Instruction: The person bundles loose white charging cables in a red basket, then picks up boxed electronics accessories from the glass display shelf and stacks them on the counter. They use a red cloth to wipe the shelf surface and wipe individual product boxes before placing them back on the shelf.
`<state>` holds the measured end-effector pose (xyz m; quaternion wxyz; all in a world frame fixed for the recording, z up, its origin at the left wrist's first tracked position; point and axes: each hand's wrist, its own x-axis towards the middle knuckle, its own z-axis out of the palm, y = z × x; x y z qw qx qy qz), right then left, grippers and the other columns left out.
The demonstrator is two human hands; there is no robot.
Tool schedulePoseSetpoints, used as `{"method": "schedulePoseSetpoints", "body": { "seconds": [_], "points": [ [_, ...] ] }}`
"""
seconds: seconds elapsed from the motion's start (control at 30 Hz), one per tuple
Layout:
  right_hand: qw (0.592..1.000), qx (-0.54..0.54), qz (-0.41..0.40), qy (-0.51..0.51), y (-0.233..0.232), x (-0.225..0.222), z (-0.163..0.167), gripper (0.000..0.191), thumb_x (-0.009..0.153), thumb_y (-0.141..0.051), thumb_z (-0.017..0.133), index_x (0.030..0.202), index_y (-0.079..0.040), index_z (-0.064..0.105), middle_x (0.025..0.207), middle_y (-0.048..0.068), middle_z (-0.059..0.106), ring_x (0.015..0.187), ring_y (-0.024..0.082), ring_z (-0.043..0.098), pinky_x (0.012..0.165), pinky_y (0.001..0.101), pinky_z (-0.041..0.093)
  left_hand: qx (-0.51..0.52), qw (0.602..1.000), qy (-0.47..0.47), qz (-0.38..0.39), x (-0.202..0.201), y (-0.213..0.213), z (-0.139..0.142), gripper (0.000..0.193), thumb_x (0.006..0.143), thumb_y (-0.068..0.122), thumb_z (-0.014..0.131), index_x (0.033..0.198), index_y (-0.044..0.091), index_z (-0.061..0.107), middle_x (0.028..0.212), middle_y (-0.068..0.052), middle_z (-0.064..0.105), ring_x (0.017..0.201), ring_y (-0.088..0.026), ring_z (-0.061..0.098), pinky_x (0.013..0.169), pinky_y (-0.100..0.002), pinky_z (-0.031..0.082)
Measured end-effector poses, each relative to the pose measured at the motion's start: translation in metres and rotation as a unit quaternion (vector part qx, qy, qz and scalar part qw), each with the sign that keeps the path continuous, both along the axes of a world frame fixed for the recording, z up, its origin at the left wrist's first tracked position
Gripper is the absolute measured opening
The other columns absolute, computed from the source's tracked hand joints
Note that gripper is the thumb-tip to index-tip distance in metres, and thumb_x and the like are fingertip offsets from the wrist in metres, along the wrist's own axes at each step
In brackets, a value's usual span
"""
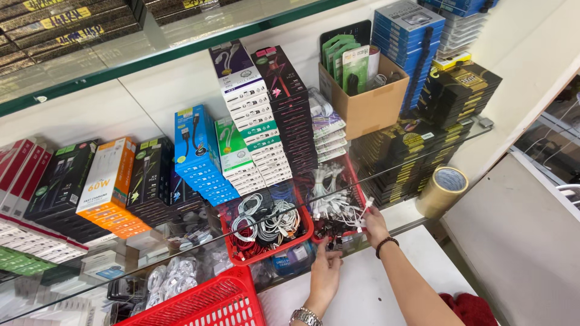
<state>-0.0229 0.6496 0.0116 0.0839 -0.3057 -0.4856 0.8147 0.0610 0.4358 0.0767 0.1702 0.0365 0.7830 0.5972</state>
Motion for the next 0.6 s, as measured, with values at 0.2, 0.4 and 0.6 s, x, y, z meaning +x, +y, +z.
{"method": "schedulePoseSetpoints", "body": {
  "seconds": [0.2, 0.4, 0.6],
  "points": [
    [0.982, 0.179, 0.012, -0.052, -0.006, 0.019, 0.007, 0.032, 0.099, -0.006, 0.049, 0.130, -0.005, 0.057, 0.108, 0.012, 0.069, 0.090, 0.023, 0.066, 0.076, 0.0415, 0.055, -0.018, 0.998, -0.041, -0.041, 0.005, 0.002, -0.014, 0.052, 0.098, 0.012, 0.053, 0.149, 0.008, 0.043, 0.102, -0.010, 0.078, 0.081, -0.014, 0.077, 0.073, -0.028, 0.059],
    [0.865, 0.484, 0.068, -0.116, 0.020, 0.029, 0.011, 0.044, 0.094, -0.005, 0.052, 0.137, -0.015, 0.059, 0.107, 0.023, 0.073, 0.098, 0.038, 0.070, 0.086, 0.0457, 0.054, -0.007, 0.996, -0.066, -0.056, 0.012, -0.003, -0.012, 0.044, 0.099, 0.014, 0.053, 0.142, 0.009, 0.051, 0.102, -0.007, 0.079, 0.081, -0.014, 0.076, 0.069, -0.027, 0.057],
    [0.886, 0.440, 0.111, -0.098, 0.022, 0.030, 0.003, 0.057, 0.095, -0.008, 0.050, 0.149, -0.023, 0.048, 0.121, 0.020, 0.069, 0.104, 0.038, 0.069, 0.087, 0.0467, 0.055, -0.045, 0.995, -0.064, -0.059, 0.012, -0.012, -0.015, 0.036, 0.099, 0.016, 0.055, 0.133, 0.008, 0.061, 0.101, -0.008, 0.078, 0.080, -0.014, 0.076, 0.070, -0.028, 0.057]
  ]
}}
